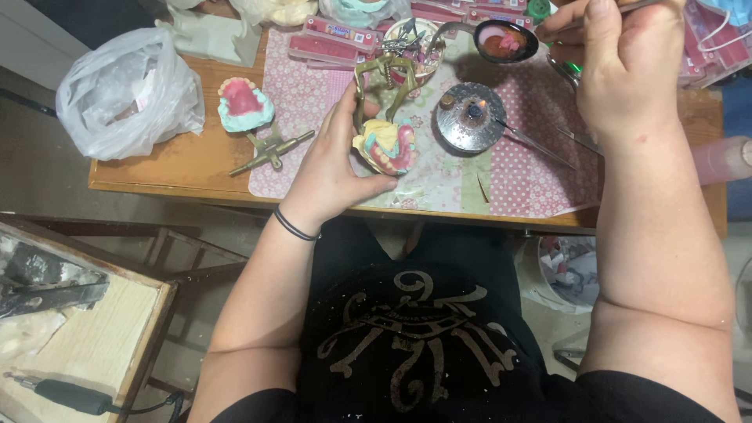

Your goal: The person sculpts a dental prosthesis using a metal tool to shape pink and yellow wax on a mounted model. They apply liquid from a spray bottle to the wax and continue refining the surface details with the tool.

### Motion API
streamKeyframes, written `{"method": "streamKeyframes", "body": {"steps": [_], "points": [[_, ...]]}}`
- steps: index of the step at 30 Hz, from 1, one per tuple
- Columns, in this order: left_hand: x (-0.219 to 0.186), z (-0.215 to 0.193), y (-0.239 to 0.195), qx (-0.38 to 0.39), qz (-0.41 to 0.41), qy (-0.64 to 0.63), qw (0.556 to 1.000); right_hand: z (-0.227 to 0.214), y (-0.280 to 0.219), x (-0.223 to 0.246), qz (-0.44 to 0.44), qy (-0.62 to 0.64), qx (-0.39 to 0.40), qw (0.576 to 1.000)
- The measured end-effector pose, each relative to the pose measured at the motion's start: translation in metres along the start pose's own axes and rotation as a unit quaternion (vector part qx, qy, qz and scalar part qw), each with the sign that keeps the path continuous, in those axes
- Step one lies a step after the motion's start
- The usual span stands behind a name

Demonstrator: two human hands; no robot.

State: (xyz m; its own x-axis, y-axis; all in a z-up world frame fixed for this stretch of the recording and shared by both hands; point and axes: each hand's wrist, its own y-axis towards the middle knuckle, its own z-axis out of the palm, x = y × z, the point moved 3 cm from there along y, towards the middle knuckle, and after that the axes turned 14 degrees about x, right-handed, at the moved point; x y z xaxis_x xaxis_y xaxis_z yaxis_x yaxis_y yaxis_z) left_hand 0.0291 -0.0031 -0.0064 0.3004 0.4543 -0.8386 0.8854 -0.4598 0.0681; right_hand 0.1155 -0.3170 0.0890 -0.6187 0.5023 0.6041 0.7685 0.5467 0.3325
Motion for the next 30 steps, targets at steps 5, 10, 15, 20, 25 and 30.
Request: {"method": "streamKeyframes", "body": {"steps": [5,10,15,20,25,30], "points": [[-0.004,-0.002,0.000,-0.001,0.003,0.000,1.000,0.001,0.005,-0.001,-0.020,0.006,0.001,1.000],[-0.005,-0.002,0.000,0.007,-0.003,-0.001,1.000,-0.002,0.002,-0.006,-0.044,0.019,-0.009,0.999],[0.004,0.000,0.000,-0.008,0.034,0.005,0.999,-0.006,-0.015,-0.011,-0.046,0.026,-0.062,0.997],[-0.007,-0.002,0.000,-0.008,0.007,-0.042,0.999,-0.006,-0.056,-0.025,0.034,-0.122,-0.093,0.988],[-0.012,-0.002,0.001,-0.020,0.045,-0.131,0.990,0.015,-0.095,-0.070,0.144,-0.227,-0.015,0.963],[-0.010,-0.004,-0.001,-0.073,0.078,-0.059,0.993,0.027,-0.108,-0.104,0.114,-0.299,0.009,0.948]]}}
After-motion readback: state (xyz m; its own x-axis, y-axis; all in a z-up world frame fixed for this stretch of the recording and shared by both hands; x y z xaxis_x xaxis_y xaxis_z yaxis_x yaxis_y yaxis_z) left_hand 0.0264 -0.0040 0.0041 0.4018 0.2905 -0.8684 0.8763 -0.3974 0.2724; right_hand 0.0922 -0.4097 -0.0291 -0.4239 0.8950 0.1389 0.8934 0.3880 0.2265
